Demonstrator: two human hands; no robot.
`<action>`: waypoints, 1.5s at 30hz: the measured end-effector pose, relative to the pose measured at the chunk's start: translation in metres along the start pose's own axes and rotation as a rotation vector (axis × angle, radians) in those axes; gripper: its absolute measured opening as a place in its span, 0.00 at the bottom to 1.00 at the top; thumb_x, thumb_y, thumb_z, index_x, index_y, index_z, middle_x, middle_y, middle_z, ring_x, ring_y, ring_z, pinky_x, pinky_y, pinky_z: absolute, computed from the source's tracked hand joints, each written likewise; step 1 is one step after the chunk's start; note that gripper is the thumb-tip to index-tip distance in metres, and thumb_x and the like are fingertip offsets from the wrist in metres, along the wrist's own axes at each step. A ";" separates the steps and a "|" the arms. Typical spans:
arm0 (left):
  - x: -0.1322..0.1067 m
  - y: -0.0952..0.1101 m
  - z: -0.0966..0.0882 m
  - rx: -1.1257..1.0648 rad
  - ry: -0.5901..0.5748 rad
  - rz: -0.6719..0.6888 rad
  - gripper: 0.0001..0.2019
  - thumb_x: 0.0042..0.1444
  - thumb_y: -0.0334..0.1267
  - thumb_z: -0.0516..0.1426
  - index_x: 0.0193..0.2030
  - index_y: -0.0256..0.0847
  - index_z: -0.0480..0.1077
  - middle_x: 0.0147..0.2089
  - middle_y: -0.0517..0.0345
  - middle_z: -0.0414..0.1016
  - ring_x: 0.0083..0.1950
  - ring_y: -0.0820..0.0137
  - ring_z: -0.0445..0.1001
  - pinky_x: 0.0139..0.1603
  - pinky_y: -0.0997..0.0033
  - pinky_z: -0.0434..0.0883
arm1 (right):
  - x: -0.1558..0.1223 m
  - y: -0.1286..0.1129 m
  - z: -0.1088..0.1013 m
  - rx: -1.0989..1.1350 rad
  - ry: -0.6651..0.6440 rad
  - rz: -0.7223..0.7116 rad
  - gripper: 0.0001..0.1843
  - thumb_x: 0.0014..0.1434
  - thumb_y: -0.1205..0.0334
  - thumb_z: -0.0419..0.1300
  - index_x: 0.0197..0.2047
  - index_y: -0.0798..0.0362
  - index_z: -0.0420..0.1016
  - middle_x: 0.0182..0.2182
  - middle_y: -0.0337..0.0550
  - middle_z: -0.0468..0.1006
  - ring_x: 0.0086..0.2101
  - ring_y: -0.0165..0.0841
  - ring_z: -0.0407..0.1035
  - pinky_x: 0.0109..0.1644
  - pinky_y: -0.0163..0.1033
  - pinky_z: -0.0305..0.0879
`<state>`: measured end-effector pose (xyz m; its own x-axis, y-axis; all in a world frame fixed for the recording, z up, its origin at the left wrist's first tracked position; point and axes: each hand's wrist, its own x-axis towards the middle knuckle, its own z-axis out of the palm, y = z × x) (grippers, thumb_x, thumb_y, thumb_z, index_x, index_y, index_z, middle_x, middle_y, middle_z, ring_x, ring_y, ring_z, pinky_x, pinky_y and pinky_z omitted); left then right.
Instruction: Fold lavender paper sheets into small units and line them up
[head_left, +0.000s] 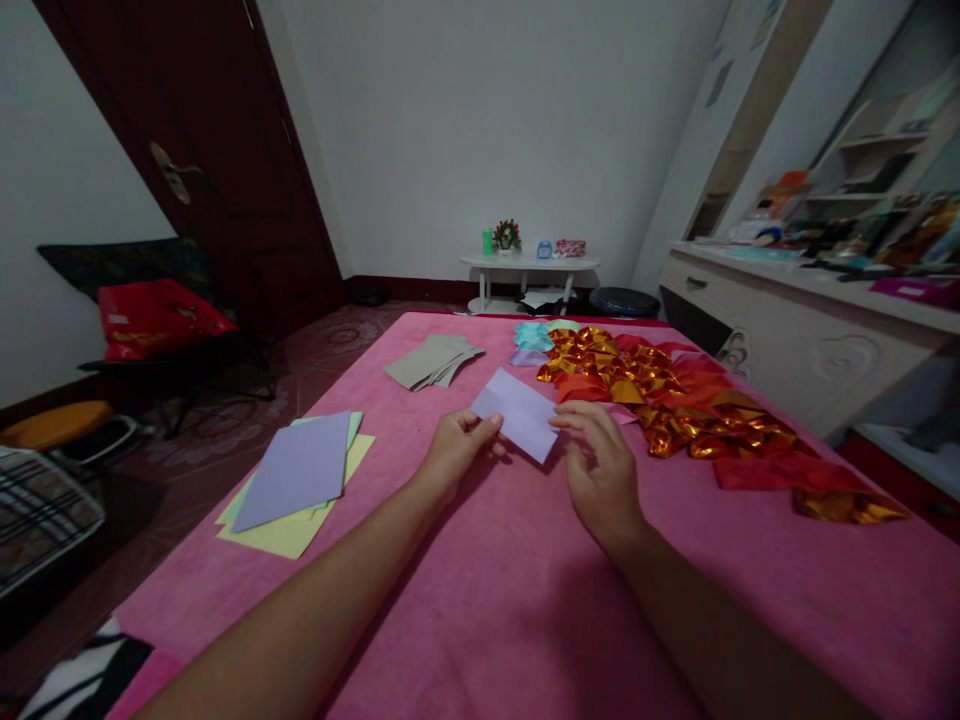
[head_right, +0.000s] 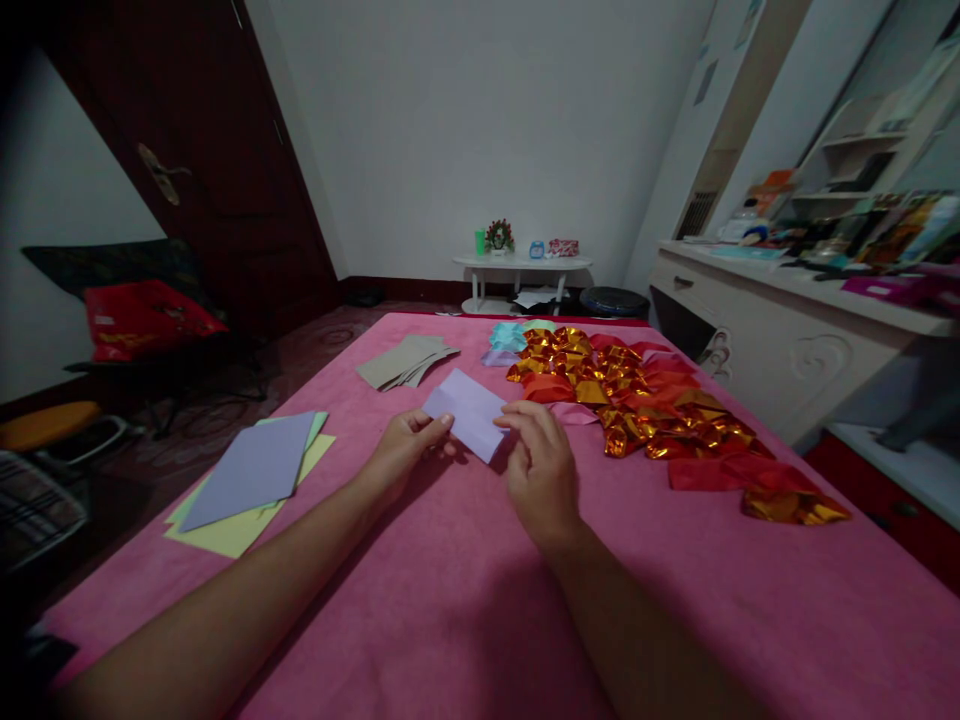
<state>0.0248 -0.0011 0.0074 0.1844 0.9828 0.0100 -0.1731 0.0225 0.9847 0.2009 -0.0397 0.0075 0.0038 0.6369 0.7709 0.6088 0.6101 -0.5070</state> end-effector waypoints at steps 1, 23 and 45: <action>0.000 0.000 0.000 0.005 0.003 -0.002 0.18 0.49 0.47 0.62 0.24 0.31 0.70 0.20 0.52 0.75 0.21 0.75 0.71 0.23 0.78 0.61 | 0.000 0.000 0.000 0.033 0.011 0.042 0.16 0.55 0.75 0.48 0.39 0.51 0.72 0.43 0.46 0.72 0.47 0.37 0.66 0.53 0.46 0.62; 0.001 -0.006 -0.002 -0.041 -0.018 0.007 0.18 0.48 0.47 0.62 0.26 0.30 0.70 0.22 0.52 0.75 0.23 0.73 0.73 0.24 0.78 0.64 | -0.002 0.004 0.005 0.176 -0.132 0.116 0.01 0.56 0.64 0.61 0.33 0.50 0.74 0.40 0.45 0.74 0.43 0.37 0.68 0.45 0.43 0.68; -0.003 0.000 0.001 -0.030 0.081 0.125 0.22 0.50 0.53 0.60 0.42 0.33 0.74 0.25 0.60 0.70 0.22 0.80 0.66 0.23 0.81 0.62 | -0.005 0.008 0.005 0.330 0.040 0.378 0.08 0.55 0.58 0.61 0.31 0.53 0.78 0.31 0.40 0.76 0.34 0.34 0.69 0.40 0.37 0.66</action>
<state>0.0253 -0.0038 0.0074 0.0816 0.9898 0.1166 -0.2184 -0.0964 0.9711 0.2014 -0.0354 -0.0022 0.2101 0.8275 0.5207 0.2758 0.4608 -0.8436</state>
